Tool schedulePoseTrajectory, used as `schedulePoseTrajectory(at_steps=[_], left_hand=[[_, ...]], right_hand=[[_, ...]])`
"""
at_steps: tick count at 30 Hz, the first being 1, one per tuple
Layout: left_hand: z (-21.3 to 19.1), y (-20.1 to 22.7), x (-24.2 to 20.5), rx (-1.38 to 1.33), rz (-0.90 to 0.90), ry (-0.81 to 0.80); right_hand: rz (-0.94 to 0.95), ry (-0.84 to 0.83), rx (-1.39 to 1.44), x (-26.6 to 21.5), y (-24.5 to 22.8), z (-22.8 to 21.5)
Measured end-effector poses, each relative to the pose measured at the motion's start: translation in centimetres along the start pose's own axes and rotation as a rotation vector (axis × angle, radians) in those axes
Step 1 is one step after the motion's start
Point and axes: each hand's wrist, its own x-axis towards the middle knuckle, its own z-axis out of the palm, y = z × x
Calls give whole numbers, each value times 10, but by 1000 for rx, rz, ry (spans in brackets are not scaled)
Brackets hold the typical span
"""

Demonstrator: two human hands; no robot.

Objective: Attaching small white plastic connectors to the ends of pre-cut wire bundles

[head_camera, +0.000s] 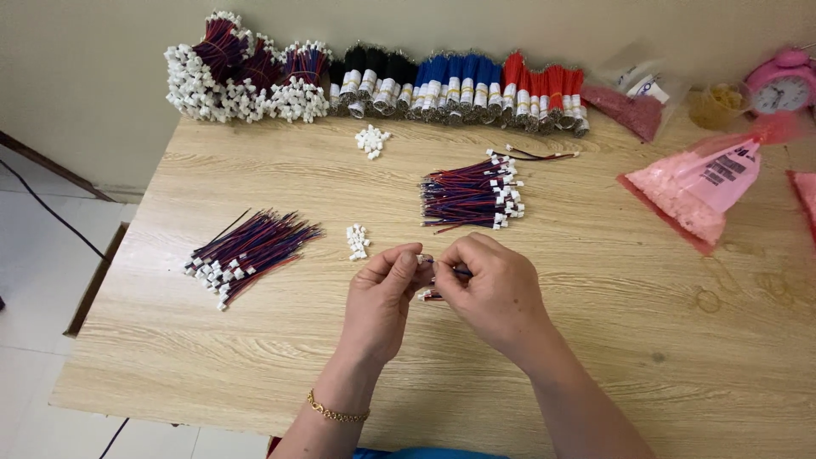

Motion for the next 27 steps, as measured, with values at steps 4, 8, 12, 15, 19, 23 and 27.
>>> schedulePoseTrajectory(at_steps=[4, 8, 12, 15, 19, 23, 27], left_hand=[[-6, -5, 5, 73, 40, -10], [-6, -2, 5, 177, 99, -19], [-5, -2, 4, 179, 89, -37], [-7, -5, 6, 156, 57, -36], [-12, -9, 11, 132, 39, -41], [-7, -3, 8, 135, 32, -30], [0, 2, 6, 178, 62, -16]], right_hand=[[39, -24, 29, 1, 2, -2], [-3, -35, 3, 1, 3, -1], [13, -66, 14, 0, 6, -1], [70, -107, 89, 1, 5, -3], [75, -170, 223, 4, 4, -9], [143, -177, 255, 3, 3, -9], [108, -146, 192, 4, 7, -5]])
